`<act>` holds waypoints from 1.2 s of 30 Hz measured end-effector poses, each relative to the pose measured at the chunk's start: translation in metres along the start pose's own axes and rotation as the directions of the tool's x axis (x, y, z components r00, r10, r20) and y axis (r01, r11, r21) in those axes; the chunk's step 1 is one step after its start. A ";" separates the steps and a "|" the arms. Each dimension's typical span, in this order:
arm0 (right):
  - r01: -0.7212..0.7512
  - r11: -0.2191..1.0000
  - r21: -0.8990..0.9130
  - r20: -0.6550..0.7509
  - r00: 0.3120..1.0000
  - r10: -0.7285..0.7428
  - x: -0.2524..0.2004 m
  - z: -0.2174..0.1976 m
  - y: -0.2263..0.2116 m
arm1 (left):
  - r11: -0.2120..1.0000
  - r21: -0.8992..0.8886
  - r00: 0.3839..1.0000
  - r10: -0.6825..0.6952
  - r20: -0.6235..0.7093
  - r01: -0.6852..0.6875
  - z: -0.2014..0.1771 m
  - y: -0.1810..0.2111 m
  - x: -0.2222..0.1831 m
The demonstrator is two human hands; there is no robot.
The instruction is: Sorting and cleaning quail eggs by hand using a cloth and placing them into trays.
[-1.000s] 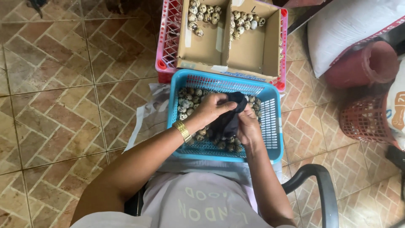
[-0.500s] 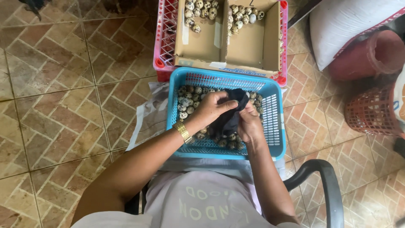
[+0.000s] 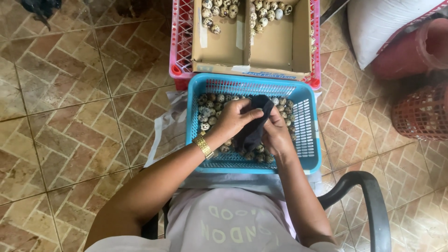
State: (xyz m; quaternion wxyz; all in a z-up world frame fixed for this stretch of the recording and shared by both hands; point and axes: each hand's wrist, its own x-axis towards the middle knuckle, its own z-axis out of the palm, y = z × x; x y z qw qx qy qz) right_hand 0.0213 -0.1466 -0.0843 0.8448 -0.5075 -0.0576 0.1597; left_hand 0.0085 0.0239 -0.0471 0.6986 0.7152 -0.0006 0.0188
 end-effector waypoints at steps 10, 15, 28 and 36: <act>-0.024 0.995 0.099 -0.019 0.999 0.026 0.002 -0.031 0.016 | 0.985 -0.173 1.000 -0.022 -0.015 0.019 0.000 0.009 -0.003; -0.004 1.000 -0.005 0.002 1.000 0.004 0.002 -0.032 0.024 | 0.999 -0.034 0.999 0.014 -0.034 -0.016 0.001 -0.004 0.000; -0.074 0.997 -0.010 -0.084 0.994 0.073 -0.006 -0.004 0.003 | 0.998 -0.058 1.000 0.006 -0.018 -0.007 -0.002 0.027 -0.002; -0.110 0.993 0.051 -0.077 0.991 0.114 -0.002 -0.007 0.004 | 1.000 -0.007 1.000 -0.004 -0.029 0.003 0.005 -0.032 0.003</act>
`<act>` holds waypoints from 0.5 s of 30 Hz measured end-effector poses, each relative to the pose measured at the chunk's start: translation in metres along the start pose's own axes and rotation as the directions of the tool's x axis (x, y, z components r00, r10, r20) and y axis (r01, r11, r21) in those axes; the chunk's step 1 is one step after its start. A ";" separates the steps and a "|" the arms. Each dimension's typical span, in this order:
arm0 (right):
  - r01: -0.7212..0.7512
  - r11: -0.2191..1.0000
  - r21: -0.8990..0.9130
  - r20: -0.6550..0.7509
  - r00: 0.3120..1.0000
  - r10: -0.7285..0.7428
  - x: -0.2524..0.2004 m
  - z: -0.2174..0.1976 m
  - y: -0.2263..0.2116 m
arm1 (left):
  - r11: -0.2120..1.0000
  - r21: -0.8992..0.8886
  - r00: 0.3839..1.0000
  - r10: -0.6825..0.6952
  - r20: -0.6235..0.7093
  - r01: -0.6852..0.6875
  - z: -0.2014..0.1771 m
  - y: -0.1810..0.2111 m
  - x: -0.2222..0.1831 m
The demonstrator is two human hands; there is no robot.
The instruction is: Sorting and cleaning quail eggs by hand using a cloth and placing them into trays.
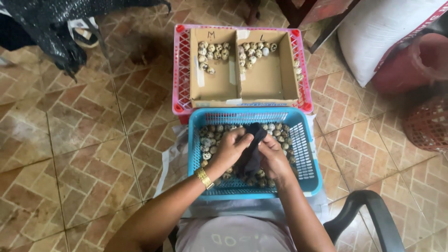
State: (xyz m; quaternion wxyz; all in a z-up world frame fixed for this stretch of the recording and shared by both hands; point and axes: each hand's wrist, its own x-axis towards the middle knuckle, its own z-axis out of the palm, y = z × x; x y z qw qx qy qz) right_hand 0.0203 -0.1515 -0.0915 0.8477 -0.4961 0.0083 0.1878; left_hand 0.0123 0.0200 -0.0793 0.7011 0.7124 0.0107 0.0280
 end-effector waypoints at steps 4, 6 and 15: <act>0.016 1.000 -0.004 0.029 0.999 -0.016 0.003 -0.004 0.010 | 0.998 0.065 1.000 -0.021 -0.013 0.022 -0.003 0.061 -0.009; 0.025 0.990 -0.137 0.082 0.997 -0.014 0.006 -0.003 0.014 | 0.982 0.120 0.989 -0.147 -0.025 0.149 -0.007 0.061 -0.007; 0.139 0.947 -0.288 -0.026 0.988 -0.153 0.013 -0.008 0.018 | 0.894 -0.044 0.895 -0.447 0.007 0.447 -0.005 0.127 -0.015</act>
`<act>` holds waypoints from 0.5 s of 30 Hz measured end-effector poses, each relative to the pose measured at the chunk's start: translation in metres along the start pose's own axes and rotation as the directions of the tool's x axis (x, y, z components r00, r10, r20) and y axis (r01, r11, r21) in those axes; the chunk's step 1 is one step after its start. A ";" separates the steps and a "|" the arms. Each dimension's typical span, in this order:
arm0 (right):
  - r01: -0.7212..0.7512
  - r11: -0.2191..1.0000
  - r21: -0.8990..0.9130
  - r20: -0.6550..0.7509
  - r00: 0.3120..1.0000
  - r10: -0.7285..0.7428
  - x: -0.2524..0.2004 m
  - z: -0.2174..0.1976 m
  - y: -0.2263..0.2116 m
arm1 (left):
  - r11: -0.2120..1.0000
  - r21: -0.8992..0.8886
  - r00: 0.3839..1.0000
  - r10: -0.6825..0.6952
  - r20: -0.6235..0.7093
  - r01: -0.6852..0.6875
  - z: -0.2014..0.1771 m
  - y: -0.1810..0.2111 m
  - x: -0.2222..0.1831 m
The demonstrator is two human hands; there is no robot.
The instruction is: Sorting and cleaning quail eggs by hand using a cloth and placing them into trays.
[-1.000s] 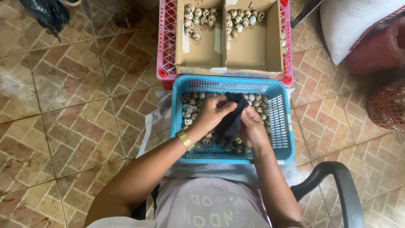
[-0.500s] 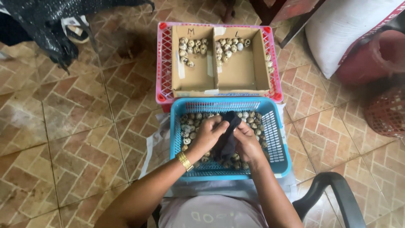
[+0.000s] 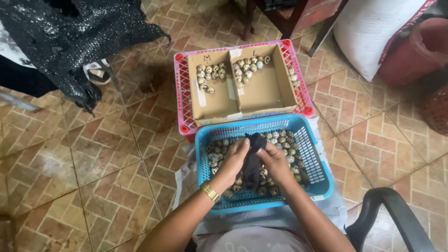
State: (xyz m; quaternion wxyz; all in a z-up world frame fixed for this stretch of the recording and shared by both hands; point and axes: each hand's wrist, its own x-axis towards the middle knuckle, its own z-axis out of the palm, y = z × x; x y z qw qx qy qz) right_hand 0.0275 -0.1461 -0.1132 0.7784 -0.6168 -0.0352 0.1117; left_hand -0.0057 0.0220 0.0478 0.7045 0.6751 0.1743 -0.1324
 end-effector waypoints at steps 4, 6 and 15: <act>-0.140 0.928 0.344 -0.115 0.975 0.190 0.000 0.006 -0.023 | 0.920 -0.373 0.989 -0.085 0.119 0.124 0.000 -0.082 0.051; -0.138 0.864 0.484 -0.147 0.961 0.235 0.005 -0.013 -0.002 | 0.821 -0.525 0.954 -0.076 0.289 0.225 -0.007 -0.081 0.053; -0.122 0.931 0.344 -0.183 0.964 0.194 -0.002 -0.002 0.001 | 0.703 -0.620 0.932 -0.186 0.311 0.348 -0.017 -0.082 0.061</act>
